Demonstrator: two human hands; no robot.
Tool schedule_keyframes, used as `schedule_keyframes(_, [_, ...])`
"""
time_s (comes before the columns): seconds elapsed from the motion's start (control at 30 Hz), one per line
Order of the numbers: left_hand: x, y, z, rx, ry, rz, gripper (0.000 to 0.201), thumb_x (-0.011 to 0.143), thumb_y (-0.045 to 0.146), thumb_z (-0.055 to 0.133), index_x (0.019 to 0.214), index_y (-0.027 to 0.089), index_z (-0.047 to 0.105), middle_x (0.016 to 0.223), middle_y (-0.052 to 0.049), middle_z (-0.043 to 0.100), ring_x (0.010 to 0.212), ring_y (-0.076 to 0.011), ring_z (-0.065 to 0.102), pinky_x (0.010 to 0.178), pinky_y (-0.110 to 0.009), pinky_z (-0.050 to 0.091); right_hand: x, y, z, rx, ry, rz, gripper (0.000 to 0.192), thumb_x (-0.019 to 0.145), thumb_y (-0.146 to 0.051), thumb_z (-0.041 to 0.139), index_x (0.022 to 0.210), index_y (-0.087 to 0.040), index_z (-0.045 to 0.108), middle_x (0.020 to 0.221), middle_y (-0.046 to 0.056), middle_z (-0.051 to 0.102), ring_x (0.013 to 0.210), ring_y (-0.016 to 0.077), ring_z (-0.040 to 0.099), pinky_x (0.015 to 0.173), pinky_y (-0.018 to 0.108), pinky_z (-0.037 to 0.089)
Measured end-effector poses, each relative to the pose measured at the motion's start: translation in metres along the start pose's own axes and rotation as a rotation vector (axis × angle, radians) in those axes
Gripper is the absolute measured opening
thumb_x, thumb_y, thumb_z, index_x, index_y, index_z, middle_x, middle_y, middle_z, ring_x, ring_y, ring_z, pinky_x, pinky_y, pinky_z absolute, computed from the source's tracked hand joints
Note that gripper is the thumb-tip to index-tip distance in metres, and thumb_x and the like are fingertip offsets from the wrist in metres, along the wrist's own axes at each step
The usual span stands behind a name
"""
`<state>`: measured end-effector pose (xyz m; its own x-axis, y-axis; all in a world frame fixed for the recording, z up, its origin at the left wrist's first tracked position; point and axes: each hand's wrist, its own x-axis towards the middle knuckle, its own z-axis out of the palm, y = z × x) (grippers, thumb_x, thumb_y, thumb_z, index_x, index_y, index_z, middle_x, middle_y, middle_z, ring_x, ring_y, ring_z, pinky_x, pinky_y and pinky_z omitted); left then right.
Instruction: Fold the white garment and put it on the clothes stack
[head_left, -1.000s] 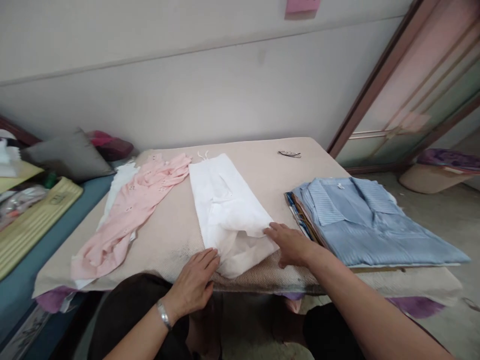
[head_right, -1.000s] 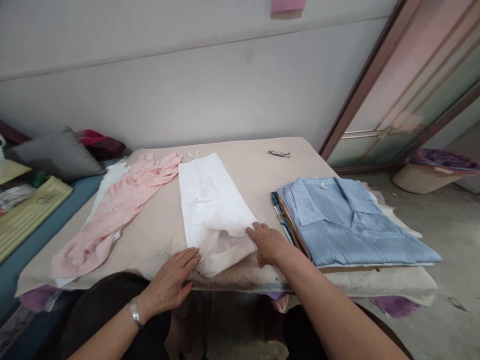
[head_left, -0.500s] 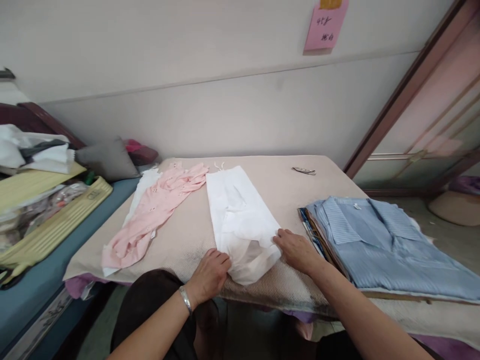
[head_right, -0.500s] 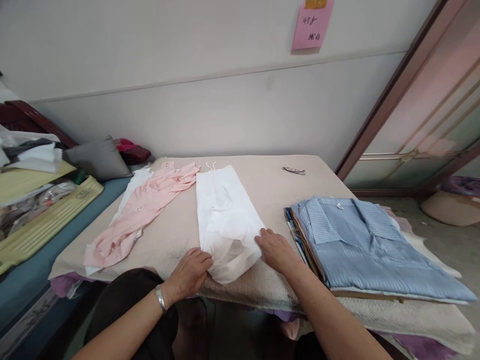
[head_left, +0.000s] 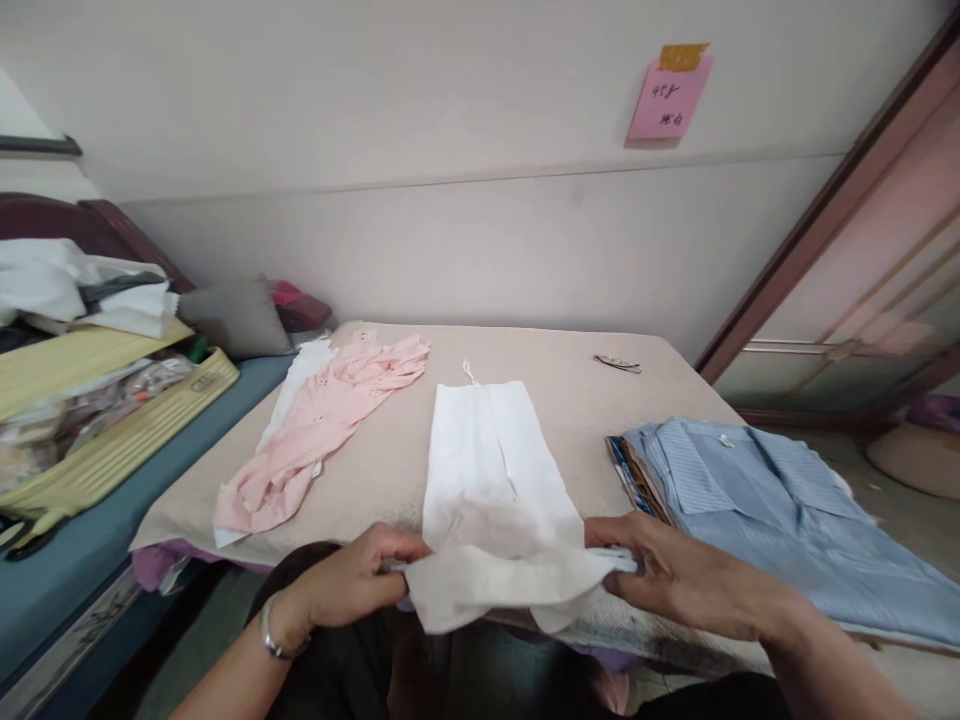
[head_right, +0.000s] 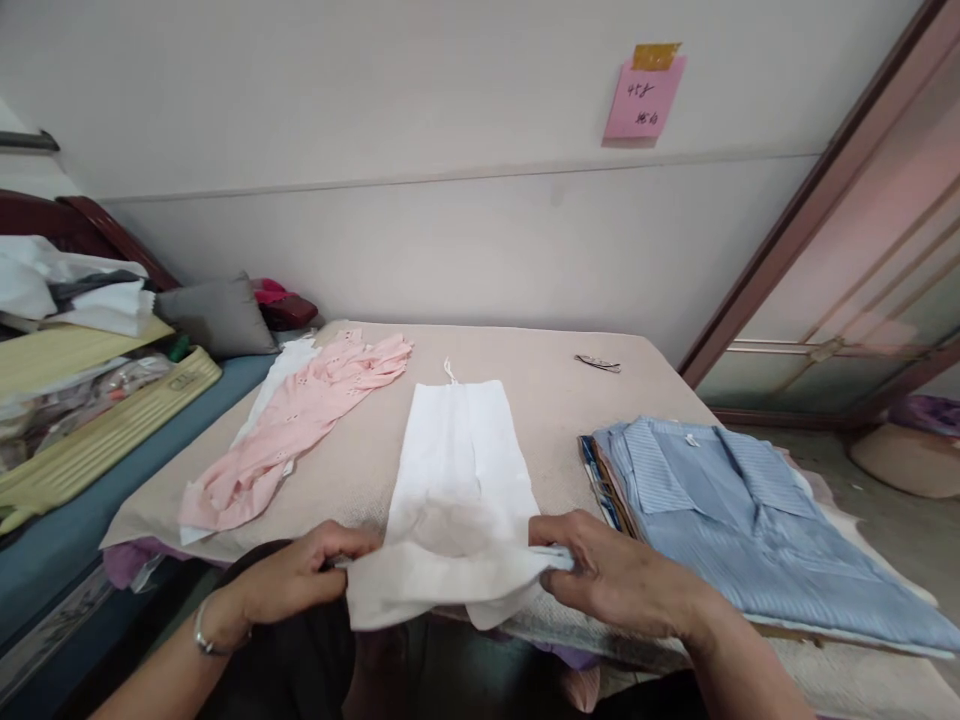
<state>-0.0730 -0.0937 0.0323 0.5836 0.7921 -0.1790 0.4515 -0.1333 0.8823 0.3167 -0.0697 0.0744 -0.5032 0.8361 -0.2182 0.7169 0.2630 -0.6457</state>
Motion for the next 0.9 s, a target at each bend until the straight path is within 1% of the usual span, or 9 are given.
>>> schedule_keyframes(0.1, [0.039, -0.016, -0.033, -0.441, 0.195, -0.047, 0.022, 0.082, 0.024, 0.064, 0.100, 0.017, 0.074, 0.098, -0.005, 0.073, 0.096, -0.0230, 0.066, 0.082, -0.029, 0.051, 0.038, 0.001, -0.028, 0.367, -0.137, -0.047, 0.026, 0.082, -0.040, 0.064, 0.099, -0.021, 0.071, 0.096, 0.005, 0.072, 0.088, 0.0232, 0.064, 0.075, 0.029, 0.049])
schedule_keyframes(0.23, [0.132, -0.049, -0.066, -0.839, 0.521, -0.017, 0.020, 0.079, 0.033, 0.075, 0.085, 0.015, 0.068, 0.085, -0.006, 0.071, 0.077, -0.0158, 0.065, 0.070, -0.023, 0.050, 0.141, 0.035, -0.040, 0.804, 0.114, 0.033, 0.037, 0.077, -0.048, 0.075, 0.095, -0.017, 0.066, 0.093, 0.008, 0.072, 0.089, 0.0241, 0.067, 0.079, 0.032, 0.052])
schedule_keyframes(0.3, [0.170, -0.066, -0.071, -0.940, 0.610, -0.116, 0.029, 0.084, 0.043, 0.071, 0.084, 0.015, 0.066, 0.080, -0.006, 0.071, 0.073, -0.0154, 0.065, 0.071, -0.025, 0.052, 0.185, 0.056, -0.029, 1.002, 0.260, 0.138, 0.043, 0.084, -0.059, 0.065, 0.094, -0.017, 0.064, 0.092, 0.011, 0.073, 0.091, 0.0258, 0.069, 0.081, 0.035, 0.055])
schedule_keyframes(0.37, [0.194, -0.085, -0.069, -0.951, 0.627, -0.229, 0.035, 0.085, 0.049, 0.068, 0.085, 0.015, 0.065, 0.076, -0.007, 0.070, 0.070, -0.0165, 0.065, 0.070, -0.028, 0.053, 0.212, 0.075, -0.011, 1.096, 0.273, 0.285, 0.049, 0.091, -0.065, 0.054, 0.094, -0.017, 0.063, 0.092, 0.014, 0.073, 0.093, 0.0270, 0.070, 0.082, 0.036, 0.057])
schedule_keyframes(0.47, [0.210, -0.109, -0.061, -0.899, 0.633, -0.282, 0.037, 0.078, 0.048, 0.076, 0.087, 0.013, 0.065, 0.074, -0.007, 0.070, 0.066, -0.0180, 0.064, 0.063, -0.029, 0.051, 0.225, 0.093, 0.014, 1.030, 0.234, 0.440, 0.040, 0.091, -0.054, 0.060, 0.098, -0.014, 0.063, 0.095, 0.017, 0.074, 0.090, 0.0276, 0.072, 0.078, 0.037, 0.058])
schedule_keyframes(0.6, [0.221, -0.122, -0.057, -0.808, 0.698, -0.271, 0.035, 0.071, 0.040, 0.081, 0.087, 0.014, 0.064, 0.074, -0.005, 0.070, 0.063, -0.0165, 0.061, 0.059, -0.027, 0.046, 0.226, 0.097, 0.028, 0.901, 0.301, 0.482, 0.032, 0.081, -0.035, 0.072, 0.103, -0.014, 0.063, 0.098, 0.016, 0.074, 0.084, 0.0269, 0.071, 0.070, 0.035, 0.056])
schedule_keyframes(0.77, [0.232, -0.117, -0.062, -0.744, 0.713, -0.179, 0.033, 0.071, 0.032, 0.077, 0.096, 0.015, 0.066, 0.078, -0.002, 0.070, 0.066, -0.0149, 0.060, 0.059, -0.023, 0.043, 0.231, 0.099, 0.040, 0.855, 0.405, 0.333, 0.040, 0.072, -0.025, 0.064, 0.110, -0.016, 0.060, 0.093, 0.008, 0.073, 0.076, 0.0230, 0.067, 0.065, 0.031, 0.052])
schedule_keyframes(0.83, [0.232, -0.115, -0.064, -0.744, 0.662, -0.087, 0.039, 0.075, 0.036, 0.075, 0.107, 0.016, 0.066, 0.092, -0.005, 0.073, 0.077, -0.0170, 0.064, 0.066, -0.024, 0.047, 0.229, 0.105, 0.046, 0.747, 0.492, 0.242, 0.038, 0.074, -0.028, 0.060, 0.111, -0.018, 0.060, 0.094, 0.005, 0.072, 0.077, 0.0214, 0.065, 0.066, 0.030, 0.050])
schedule_keyframes(0.9, [0.231, -0.116, -0.065, -0.720, 0.622, -0.029, 0.046, 0.078, 0.041, 0.073, 0.116, 0.016, 0.065, 0.105, -0.008, 0.073, 0.088, -0.0195, 0.065, 0.073, -0.026, 0.049, 0.226, 0.113, 0.054, 0.552, 0.557, 0.256, 0.030, 0.077, -0.033, 0.057, 0.103, -0.019, 0.060, 0.089, 0.004, 0.070, 0.077, 0.0210, 0.062, 0.066, 0.029, 0.047])
